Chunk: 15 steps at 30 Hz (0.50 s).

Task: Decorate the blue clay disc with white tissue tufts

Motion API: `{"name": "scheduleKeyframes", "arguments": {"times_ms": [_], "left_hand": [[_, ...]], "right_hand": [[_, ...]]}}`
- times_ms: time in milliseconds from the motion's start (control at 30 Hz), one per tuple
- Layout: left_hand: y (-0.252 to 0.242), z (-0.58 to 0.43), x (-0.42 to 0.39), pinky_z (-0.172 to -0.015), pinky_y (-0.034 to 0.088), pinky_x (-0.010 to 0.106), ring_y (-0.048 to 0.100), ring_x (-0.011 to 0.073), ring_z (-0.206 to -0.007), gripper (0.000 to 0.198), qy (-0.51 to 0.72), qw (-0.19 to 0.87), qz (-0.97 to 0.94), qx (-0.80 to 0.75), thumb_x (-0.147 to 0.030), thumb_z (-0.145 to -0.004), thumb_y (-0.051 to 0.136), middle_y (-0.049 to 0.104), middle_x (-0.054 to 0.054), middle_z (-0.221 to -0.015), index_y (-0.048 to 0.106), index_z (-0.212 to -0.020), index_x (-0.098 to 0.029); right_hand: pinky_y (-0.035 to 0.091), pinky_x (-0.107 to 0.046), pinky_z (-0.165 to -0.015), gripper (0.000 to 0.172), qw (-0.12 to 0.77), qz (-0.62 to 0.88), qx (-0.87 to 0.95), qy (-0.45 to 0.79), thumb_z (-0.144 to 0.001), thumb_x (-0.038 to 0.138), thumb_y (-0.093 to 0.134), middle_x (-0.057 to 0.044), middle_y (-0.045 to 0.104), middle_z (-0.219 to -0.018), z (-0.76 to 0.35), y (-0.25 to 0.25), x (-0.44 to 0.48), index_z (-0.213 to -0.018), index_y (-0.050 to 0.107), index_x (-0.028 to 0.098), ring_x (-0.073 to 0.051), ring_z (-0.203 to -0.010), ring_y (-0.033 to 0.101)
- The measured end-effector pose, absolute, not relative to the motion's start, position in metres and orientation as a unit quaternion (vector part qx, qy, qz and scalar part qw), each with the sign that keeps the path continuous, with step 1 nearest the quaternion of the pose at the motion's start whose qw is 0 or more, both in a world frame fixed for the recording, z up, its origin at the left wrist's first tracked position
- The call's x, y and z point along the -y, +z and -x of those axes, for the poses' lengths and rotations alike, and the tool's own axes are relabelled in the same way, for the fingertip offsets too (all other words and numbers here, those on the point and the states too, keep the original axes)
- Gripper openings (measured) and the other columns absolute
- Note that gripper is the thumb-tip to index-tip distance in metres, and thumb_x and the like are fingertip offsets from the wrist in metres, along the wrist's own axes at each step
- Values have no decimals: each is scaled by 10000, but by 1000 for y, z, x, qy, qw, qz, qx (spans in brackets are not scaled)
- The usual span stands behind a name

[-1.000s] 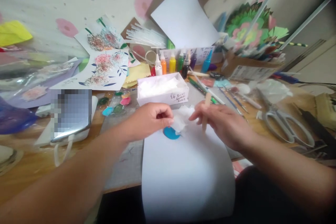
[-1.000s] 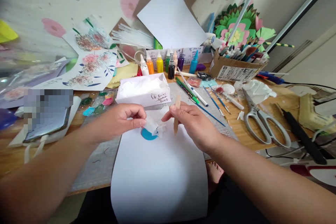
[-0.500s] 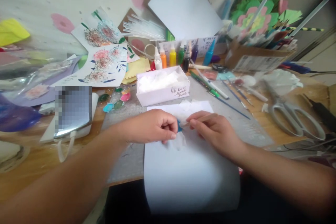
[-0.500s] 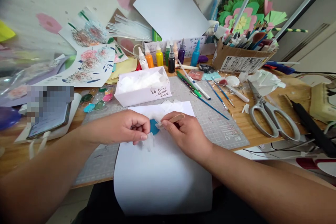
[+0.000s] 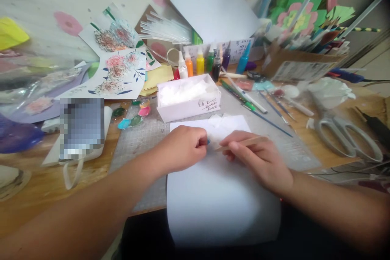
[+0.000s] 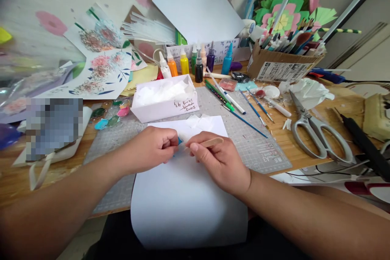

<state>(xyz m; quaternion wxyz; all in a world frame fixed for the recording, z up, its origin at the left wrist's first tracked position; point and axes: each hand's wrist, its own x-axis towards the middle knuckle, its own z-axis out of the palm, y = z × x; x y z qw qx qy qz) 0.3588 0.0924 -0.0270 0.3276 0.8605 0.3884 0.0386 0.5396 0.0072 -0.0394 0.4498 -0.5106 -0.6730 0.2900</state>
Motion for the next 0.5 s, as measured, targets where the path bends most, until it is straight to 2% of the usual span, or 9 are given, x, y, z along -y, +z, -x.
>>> {"name": "scheduleKeyframes", "arguments": {"times_ms": [167,300,500], "left_hand": [[-27,-360,-92,-488,294,249,512,138,-518,126,44,339,-854,-392,-237,-752,507,610,-24,-587,572,-645,-217],[-30,-361,-92,-480,282,248,480,130,-479,133,49,334,-856,-392,-229,-750,504,577,-39,-538,577,-638,-225],[-28,-362,-93,-449,265,238,472,122,-440,104,65,384,-831,-397,-229,-732,527,557,-44,-499,597,-655,-221]], "right_hand": [[490,-240,-582,204,417,509,712,245,-896,176,509,-24,716,-772,-536,-40,-7,-806,691,198,-130,-661,642],[485,-241,-574,216,409,519,712,238,-913,194,497,-25,702,-764,-535,-43,-10,-813,688,189,-127,-645,633],[499,-251,-677,205,393,520,720,239,-919,202,498,-22,712,-813,-535,-48,-11,-822,679,199,-141,-745,651]]}}
